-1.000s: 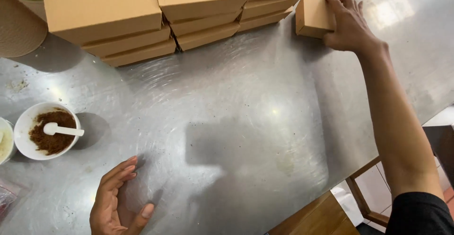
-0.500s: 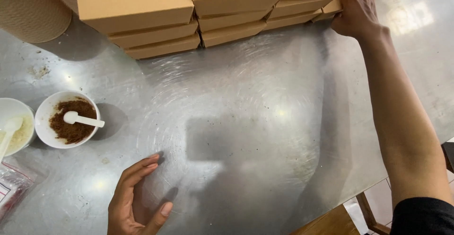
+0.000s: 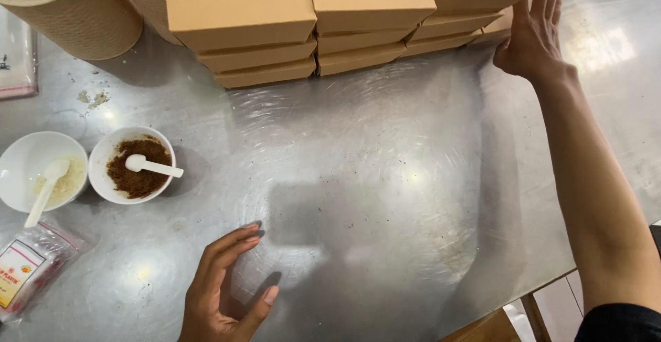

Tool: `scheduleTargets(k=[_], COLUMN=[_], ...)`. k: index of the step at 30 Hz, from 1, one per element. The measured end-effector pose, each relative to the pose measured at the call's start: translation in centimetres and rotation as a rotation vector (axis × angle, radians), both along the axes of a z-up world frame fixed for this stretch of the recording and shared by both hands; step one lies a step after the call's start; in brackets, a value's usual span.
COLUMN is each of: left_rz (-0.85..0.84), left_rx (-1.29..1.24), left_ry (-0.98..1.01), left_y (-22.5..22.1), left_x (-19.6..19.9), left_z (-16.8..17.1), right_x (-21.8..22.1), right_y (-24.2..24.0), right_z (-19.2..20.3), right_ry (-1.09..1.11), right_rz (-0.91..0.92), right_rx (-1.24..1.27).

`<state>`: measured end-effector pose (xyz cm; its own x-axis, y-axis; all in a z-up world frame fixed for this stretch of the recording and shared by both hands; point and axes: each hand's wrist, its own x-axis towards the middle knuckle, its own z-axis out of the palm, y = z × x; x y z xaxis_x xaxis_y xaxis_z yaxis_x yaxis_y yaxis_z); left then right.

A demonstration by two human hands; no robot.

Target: Assembling cardboard food boxes from flat templates and placing small seasoning packets inside.

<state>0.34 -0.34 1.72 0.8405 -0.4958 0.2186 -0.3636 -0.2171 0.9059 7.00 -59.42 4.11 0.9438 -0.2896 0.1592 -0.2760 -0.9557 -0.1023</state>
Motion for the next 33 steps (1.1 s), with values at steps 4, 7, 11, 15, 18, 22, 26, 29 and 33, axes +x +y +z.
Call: scheduleTargets(k=[4, 7, 11, 15, 18, 22, 26, 29, 33], left_rz=[-0.001, -0.001, -0.002, 0.0, -0.003, 0.036, 0.181, 0.356, 0.615], left_rx=[-0.019, 0.028, -0.004, 0.004, -0.019, -0.068, -0.018, -0.093, 0.096], left_ry=[-0.042, -0.056, -0.073, -0.143, -0.19, -0.293, -0.456, -0.506, -0.535], left_y=[0.1, 0.2, 0.1, 0.1, 0.1, 0.5, 2.4, 6.3, 14.9], left_x=[0.0, 0.1, 0.1, 0.3, 0.4, 0.7, 0.5, 0.0, -1.1], left_z=[-0.6, -0.7, -0.6, -0.3, 0.0, -0.7, 2.2, 5.1, 5.3], right_x=[-1.4, -2.0, -2.9, -2.7, -2.6, -1.1, 0.4, -0.4, 0.3], right_y=[-1.3, -1.7, -0.2, 2.4, 11.8, 24.3, 35.6, 45.1, 54.6], right_z=[0.1, 1.3, 5.1, 6.8, 10.0, 12.2, 11.7, 12.8, 9.3], right_ry=[-0.061, -0.356, -0.621, -0.849, -0.875, -0.958, -0.981, -0.898, -0.764], right_rz=[0.017, 0.208, 0.282, 0.291, 0.422, 0.838, 1.039, 1.15, 1.35], right_rx=[-0.067, -0.201, -0.186, -0.227, -0.106, -0.014, 0.208, 0.326, 0.569])
